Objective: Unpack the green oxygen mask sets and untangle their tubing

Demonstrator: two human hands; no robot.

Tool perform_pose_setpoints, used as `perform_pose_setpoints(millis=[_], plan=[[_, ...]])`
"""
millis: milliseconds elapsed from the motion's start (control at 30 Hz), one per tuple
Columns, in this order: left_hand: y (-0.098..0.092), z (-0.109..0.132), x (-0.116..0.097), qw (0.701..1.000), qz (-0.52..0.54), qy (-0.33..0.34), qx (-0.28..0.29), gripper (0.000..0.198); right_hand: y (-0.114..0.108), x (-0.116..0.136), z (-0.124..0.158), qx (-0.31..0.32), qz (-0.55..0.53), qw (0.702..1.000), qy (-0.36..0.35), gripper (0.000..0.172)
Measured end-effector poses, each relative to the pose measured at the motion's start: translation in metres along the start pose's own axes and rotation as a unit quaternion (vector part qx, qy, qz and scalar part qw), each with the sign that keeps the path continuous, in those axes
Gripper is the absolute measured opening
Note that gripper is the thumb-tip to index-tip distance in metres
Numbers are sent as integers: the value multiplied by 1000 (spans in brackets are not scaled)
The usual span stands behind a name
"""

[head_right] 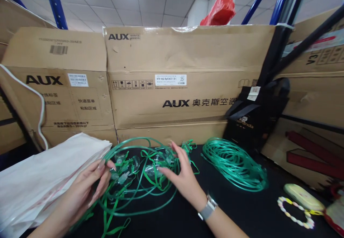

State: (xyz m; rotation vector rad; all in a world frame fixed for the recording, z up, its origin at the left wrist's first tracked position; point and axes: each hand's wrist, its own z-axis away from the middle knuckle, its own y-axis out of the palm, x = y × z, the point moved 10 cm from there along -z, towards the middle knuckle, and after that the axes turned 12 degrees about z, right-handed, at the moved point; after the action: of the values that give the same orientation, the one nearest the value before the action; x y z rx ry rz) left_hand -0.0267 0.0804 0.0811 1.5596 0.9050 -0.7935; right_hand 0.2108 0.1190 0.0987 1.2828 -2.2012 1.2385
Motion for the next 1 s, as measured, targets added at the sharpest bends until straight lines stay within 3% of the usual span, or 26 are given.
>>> perform_pose_setpoints(millis=[133,200,300,367,467,600,700,833,1000], plan=[[12,7,13,997,-35,-49,53,31,22,18,13,66,-39,997,24,81],[14,9,21,992,-59,-82,72,35,24,12,12,64,-73,994,47,71],[12,8,22,992,-57,-89,68,35,36,-4,9,110,-154,977,94,32],[8,5,17,996,-35,-67,39,32,41,-12,8,136,-244,949,144,32],[10,3,17,997,-29,-62,28,29,31,-17,5,85,-382,898,204,39],[33,9,37,985,-56,-113,119,20,12,-22,-1,2,-476,851,222,46],[42,15,51,974,-8,-162,158,16,11,-30,-3,-6,-514,825,235,47],[26,5,37,978,143,-127,82,5,36,-31,8,111,-486,815,294,44],[-7,-12,4,975,223,-4,-10,9,59,-8,26,254,-373,848,278,38]])
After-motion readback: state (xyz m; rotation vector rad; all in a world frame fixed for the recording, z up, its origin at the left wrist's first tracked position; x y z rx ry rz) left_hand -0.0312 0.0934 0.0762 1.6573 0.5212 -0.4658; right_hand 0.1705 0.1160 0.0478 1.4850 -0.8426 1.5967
